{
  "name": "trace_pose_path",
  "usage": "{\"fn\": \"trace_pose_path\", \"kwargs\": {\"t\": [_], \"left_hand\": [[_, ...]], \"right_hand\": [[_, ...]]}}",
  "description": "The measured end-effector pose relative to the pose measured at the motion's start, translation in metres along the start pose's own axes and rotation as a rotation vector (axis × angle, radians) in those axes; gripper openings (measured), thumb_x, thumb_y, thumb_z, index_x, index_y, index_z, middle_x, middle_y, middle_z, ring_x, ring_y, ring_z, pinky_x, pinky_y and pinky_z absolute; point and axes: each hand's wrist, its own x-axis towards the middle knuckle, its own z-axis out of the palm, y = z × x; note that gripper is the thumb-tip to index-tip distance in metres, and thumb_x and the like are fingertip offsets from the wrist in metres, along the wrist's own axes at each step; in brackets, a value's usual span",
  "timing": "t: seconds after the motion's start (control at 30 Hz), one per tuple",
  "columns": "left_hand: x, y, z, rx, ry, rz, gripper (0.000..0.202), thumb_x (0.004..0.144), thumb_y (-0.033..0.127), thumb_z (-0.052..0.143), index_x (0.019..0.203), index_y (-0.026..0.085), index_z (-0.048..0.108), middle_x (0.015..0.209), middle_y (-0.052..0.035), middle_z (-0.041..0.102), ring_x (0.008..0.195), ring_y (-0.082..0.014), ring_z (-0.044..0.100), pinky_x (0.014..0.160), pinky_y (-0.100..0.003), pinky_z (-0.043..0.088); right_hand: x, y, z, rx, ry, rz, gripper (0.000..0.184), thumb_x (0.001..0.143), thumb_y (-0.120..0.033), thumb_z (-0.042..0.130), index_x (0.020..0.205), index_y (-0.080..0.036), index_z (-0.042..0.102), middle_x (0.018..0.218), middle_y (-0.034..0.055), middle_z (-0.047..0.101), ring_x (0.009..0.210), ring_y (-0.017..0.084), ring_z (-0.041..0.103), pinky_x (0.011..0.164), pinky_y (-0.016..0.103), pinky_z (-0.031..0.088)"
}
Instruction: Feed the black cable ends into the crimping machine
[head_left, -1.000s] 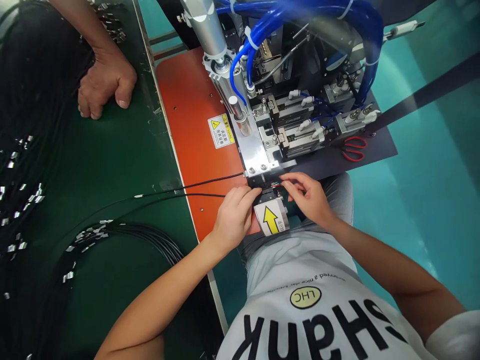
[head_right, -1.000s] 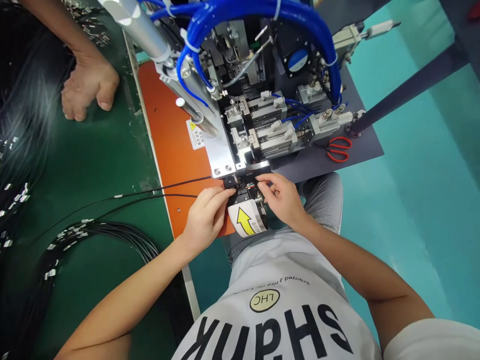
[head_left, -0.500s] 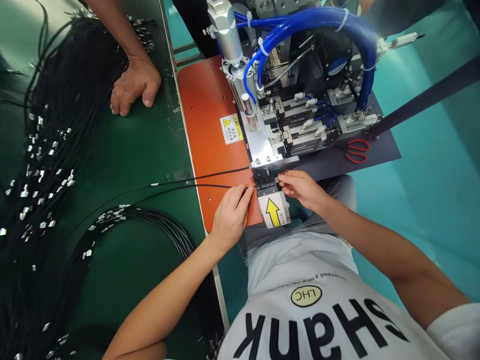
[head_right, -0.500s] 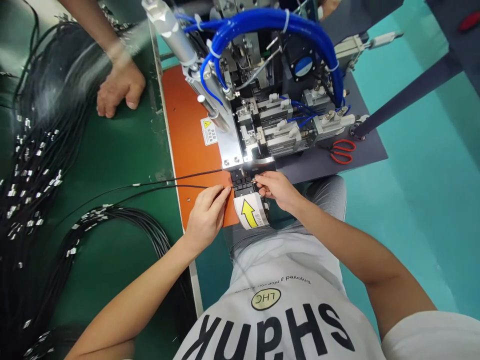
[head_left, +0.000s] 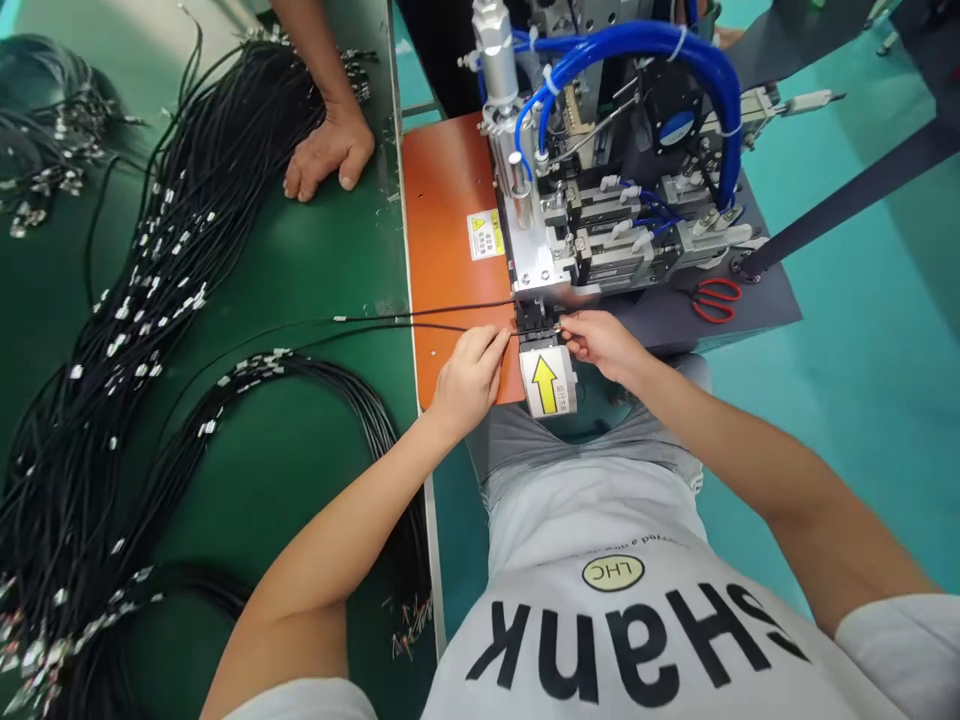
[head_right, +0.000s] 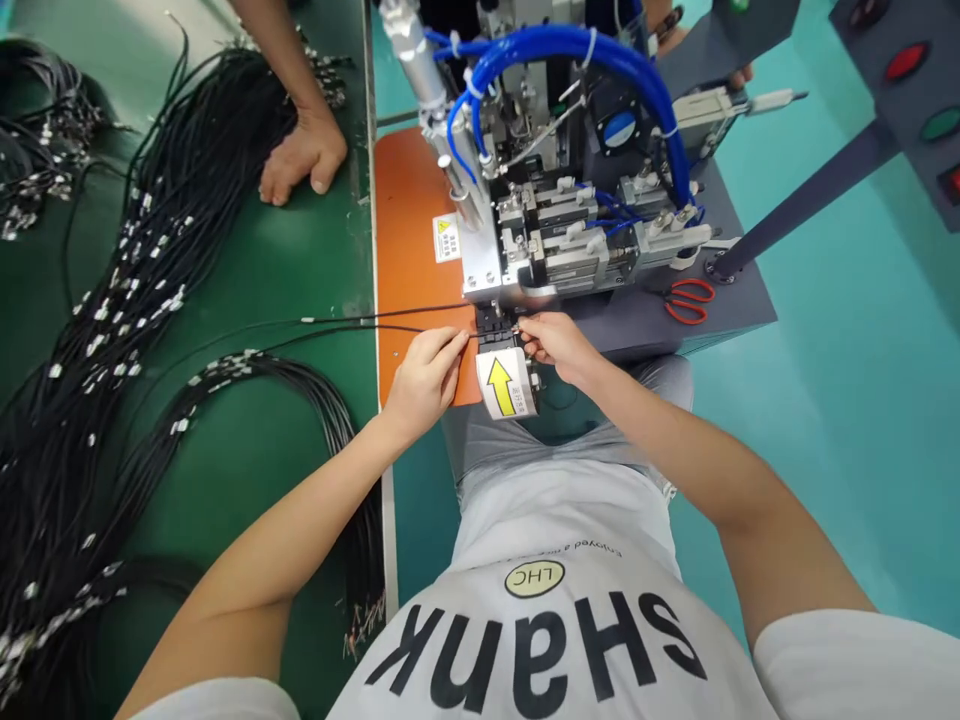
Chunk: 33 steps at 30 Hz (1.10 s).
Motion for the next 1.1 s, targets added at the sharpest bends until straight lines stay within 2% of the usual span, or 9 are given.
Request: {"fn": "trace_pose_path", "kwargs": {"t": [0.1, 0.2, 0.37, 0.5, 0.7, 0.87, 0.93, 1.0, 1.1], "left_hand": [[-0.004, -0.001, 0.001, -0.015, 0.015, 0.003, 0.042, 0.100, 0.020, 0.034, 0.137, 0.015, 0.051, 0.130, -0.0157, 0.056, 0.126, -0.0254, 0.048, 0.109, -0.046, 0.043], [-0.007, -0.002, 0.000, -0.040, 0.033, -0.009, 0.040, 0.100, 0.021, 0.035, 0.136, 0.017, 0.053, 0.130, -0.0148, 0.056, 0.126, -0.0250, 0.048, 0.108, -0.047, 0.043], [-0.005, -0.001, -0.004, -0.072, 0.052, 0.000, 0.041, 0.099, 0.020, 0.037, 0.137, 0.017, 0.052, 0.130, -0.0156, 0.057, 0.126, -0.0264, 0.050, 0.106, -0.050, 0.046], [-0.004, 0.000, -0.008, -0.081, 0.059, 0.008, 0.042, 0.098, 0.018, 0.038, 0.138, 0.018, 0.050, 0.129, -0.0155, 0.057, 0.126, -0.0262, 0.050, 0.105, -0.049, 0.047], [0.013, -0.009, -0.009, -0.073, 0.040, -0.012, 0.041, 0.098, 0.018, 0.039, 0.138, 0.018, 0.050, 0.130, -0.0160, 0.056, 0.126, -0.0265, 0.050, 0.105, -0.049, 0.047], [0.040, -0.017, -0.008, -0.059, 0.068, -0.074, 0.039, 0.097, 0.018, 0.039, 0.132, 0.015, 0.055, 0.127, -0.0158, 0.057, 0.124, -0.0264, 0.051, 0.106, -0.049, 0.047], [0.043, -0.022, -0.020, -0.069, 0.041, -0.052, 0.038, 0.097, 0.018, 0.038, 0.132, 0.016, 0.054, 0.128, -0.0146, 0.057, 0.124, -0.0246, 0.052, 0.105, -0.045, 0.048], [0.038, -0.035, -0.042, -0.018, 0.015, -0.056, 0.039, 0.096, 0.018, 0.040, 0.133, 0.018, 0.052, 0.131, -0.0133, 0.055, 0.124, -0.0241, 0.051, 0.105, -0.042, 0.047], [0.024, -0.076, -0.082, 0.256, -0.095, -0.242, 0.047, 0.089, 0.016, 0.049, 0.137, 0.015, 0.046, 0.135, -0.0170, 0.050, 0.127, -0.0297, 0.049, 0.107, -0.047, 0.044]], "right_hand": [[-0.002, 0.009, -0.011, 0.000, -0.017, 0.002, 0.032, 0.083, -0.043, 0.075, 0.079, -0.015, 0.062, 0.071, 0.0000, 0.060, 0.049, 0.004, 0.049, 0.039, 0.015, 0.030], [-0.006, 0.029, -0.027, 0.054, 0.048, 0.056, 0.043, 0.086, -0.059, 0.065, 0.087, -0.016, 0.065, 0.072, 0.0014, 0.064, 0.049, 0.006, 0.051, 0.039, 0.017, 0.034], [-0.014, 0.069, -0.054, 0.055, 0.177, 0.108, 0.032, 0.090, -0.049, 0.063, 0.086, -0.018, 0.064, 0.068, 0.0008, 0.064, 0.048, 0.008, 0.052, 0.040, 0.018, 0.035], [-0.021, 0.090, -0.076, 0.053, 0.266, 0.131, 0.025, 0.087, -0.043, 0.067, 0.084, -0.018, 0.065, 0.067, 0.0017, 0.064, 0.048, 0.009, 0.053, 0.039, 0.019, 0.036], [-0.029, 0.110, -0.102, 0.063, 0.331, 0.172, 0.022, 0.081, -0.039, 0.074, 0.078, -0.018, 0.067, 0.068, 0.0026, 0.064, 0.050, 0.010, 0.054, 0.040, 0.020, 0.039], [-0.029, 0.112, -0.107, 0.066, 0.317, 0.159, 0.021, 0.078, -0.039, 0.076, 0.082, -0.020, 0.070, 0.074, 0.0028, 0.066, 0.054, 0.011, 0.056, 0.043, 0.022, 0.044], [-0.032, 0.109, -0.106, 0.060, 0.306, 0.144, 0.021, 0.076, -0.040, 0.077, 0.082, -0.021, 0.070, 0.074, 0.0025, 0.067, 0.054, 0.011, 0.056, 0.045, 0.023, 0.045], [-0.039, 0.105, -0.106, 0.052, 0.290, 0.130, 0.023, 0.074, -0.041, 0.079, 0.082, -0.021, 0.071, 0.074, 0.0026, 0.067, 0.055, 0.012, 0.057, 0.047, 0.023, 0.047], [-0.052, 0.100, -0.113, 0.037, 0.273, 0.115, 0.027, 0.070, -0.042, 0.082, 0.083, -0.021, 0.073, 0.078, 0.0036, 0.068, 0.058, 0.012, 0.059, 0.050, 0.024, 0.050]]}}
